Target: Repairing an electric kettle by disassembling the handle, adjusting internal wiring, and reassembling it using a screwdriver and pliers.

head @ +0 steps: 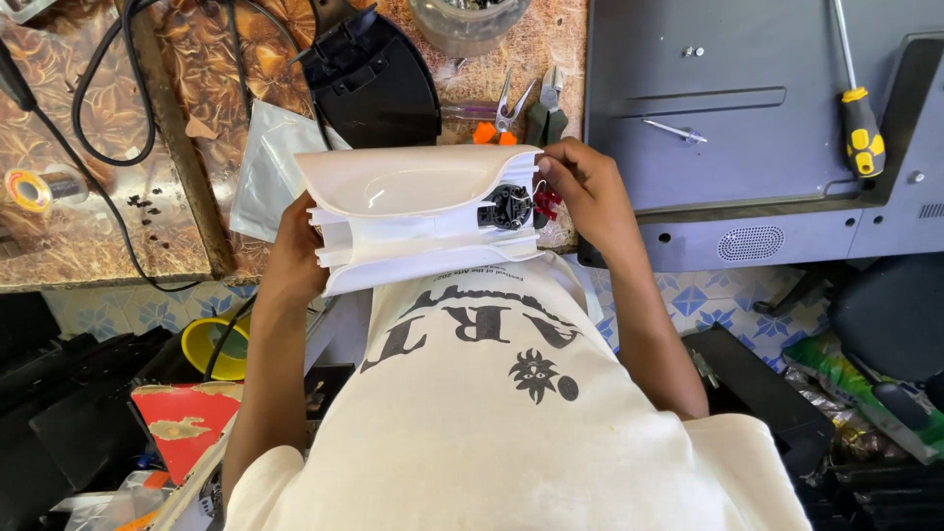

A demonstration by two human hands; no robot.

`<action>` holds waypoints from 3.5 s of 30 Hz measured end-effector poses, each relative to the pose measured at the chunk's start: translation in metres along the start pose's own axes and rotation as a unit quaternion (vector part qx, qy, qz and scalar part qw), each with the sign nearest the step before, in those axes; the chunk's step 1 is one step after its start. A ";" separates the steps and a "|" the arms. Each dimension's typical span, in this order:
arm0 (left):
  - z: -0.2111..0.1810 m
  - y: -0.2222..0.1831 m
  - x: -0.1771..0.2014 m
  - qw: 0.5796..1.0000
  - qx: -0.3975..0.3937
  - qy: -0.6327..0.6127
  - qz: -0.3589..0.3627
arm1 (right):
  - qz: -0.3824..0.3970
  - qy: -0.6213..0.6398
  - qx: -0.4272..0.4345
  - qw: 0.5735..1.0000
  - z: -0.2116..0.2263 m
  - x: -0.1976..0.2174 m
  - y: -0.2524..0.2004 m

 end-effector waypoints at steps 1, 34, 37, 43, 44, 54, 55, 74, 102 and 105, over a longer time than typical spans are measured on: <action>0.009 0.004 0.006 1.000 0.000 0.001 0.002 | -0.002 0.000 -0.001 1.000 0.002 0.001 -0.003; -0.117 -0.065 -0.052 0.921 -0.328 -0.135 0.160 | -0.377 -0.421 0.146 0.812 -0.127 0.158 0.187; -0.127 -0.077 -0.084 0.933 -0.292 -0.120 0.175 | -0.372 -0.384 0.184 0.825 -0.099 0.151 0.164; -0.132 -0.085 -0.109 0.940 -0.290 -0.066 0.169 | -0.361 -0.270 0.188 0.873 -0.086 0.156 0.134; -0.131 -0.085 -0.111 0.941 -0.285 -0.070 0.170 | -0.348 -0.243 0.173 0.889 -0.083 0.156 0.133; -0.110 -0.077 -0.123 0.934 -0.263 -0.129 0.203 | -0.296 -0.365 0.166 0.867 -0.089 0.140 0.155; -0.113 -0.079 -0.125 0.933 -0.262 -0.129 0.212 | -0.304 -0.367 0.162 0.864 -0.092 0.139 0.156; -0.132 -0.094 -0.156 0.868 -0.336 0.229 0.284 | -0.060 -0.170 0.482 0.857 0.192 0.066 -0.075; -0.114 -0.085 -0.149 0.801 -0.525 0.194 0.214 | 0.040 0.060 0.316 0.946 0.177 0.052 -0.055; -0.114 -0.083 -0.149 0.822 -0.496 0.171 0.222 | 0.029 0.033 0.353 0.935 0.172 0.052 -0.057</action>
Point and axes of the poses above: each hand's wrist, its own y-axis towards the middle knuckle, its own x-axis out of the back of the hand, z = x × y, the point moved 2 cm from there along y, towards the middle knuckle, and after that the axes turned 14 degrees about -z, right-handed, at the moved point
